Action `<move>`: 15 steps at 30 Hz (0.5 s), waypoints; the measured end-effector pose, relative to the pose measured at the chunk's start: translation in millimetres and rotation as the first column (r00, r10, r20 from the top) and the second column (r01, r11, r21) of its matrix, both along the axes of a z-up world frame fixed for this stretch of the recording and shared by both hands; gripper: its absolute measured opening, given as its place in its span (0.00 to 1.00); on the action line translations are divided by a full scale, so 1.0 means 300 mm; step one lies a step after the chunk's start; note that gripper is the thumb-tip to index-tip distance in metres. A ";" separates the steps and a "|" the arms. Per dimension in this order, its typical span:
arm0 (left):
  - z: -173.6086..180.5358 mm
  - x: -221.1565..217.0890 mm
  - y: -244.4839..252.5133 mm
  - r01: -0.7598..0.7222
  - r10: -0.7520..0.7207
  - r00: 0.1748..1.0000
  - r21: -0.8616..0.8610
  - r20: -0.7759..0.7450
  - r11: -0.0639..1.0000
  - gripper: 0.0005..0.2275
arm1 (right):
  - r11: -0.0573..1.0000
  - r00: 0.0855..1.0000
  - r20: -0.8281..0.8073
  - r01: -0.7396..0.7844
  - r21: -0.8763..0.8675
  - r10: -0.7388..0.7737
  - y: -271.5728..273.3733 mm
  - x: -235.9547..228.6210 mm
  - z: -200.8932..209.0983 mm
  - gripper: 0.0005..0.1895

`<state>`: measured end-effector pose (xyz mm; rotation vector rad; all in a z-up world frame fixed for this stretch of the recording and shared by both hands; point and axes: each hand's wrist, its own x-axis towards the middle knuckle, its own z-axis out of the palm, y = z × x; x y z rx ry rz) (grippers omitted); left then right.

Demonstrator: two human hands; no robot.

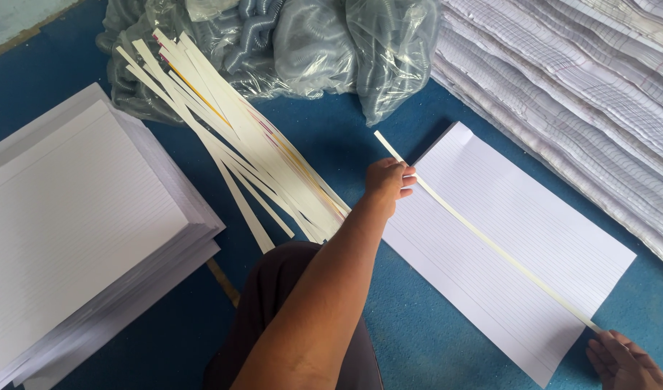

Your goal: The person sits on the floor and assembles notebooks by stacking lined paper sheets, aligning them, and securing them with a plastic binding strip. They then fold the paper stack in half to form a booklet.

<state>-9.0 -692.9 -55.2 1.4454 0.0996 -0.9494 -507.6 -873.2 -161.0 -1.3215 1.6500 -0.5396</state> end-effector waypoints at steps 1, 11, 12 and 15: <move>-0.002 0.002 -0.001 0.005 -0.005 1.000 -0.015 -0.001 1.000 0.15 | 1.000 1.000 0.001 -0.010 0.000 0.010 -0.007 -0.004 -0.003 0.17; 0.007 -0.014 0.004 -0.011 0.010 0.999 0.015 0.043 1.000 0.20 | 0.999 0.999 -0.028 -0.034 -0.009 0.034 -0.009 -0.016 -0.020 0.21; 0.010 -0.017 0.005 -0.024 0.022 0.998 0.037 0.054 0.999 0.22 | 0.999 0.999 -0.028 -0.044 0.025 0.045 -0.023 -0.015 -0.019 0.21; 0.016 -0.046 0.006 0.098 -0.306 0.738 0.353 0.601 0.930 0.14 | 0.992 0.995 -0.048 -0.080 0.102 0.085 -0.063 -0.015 -0.018 0.22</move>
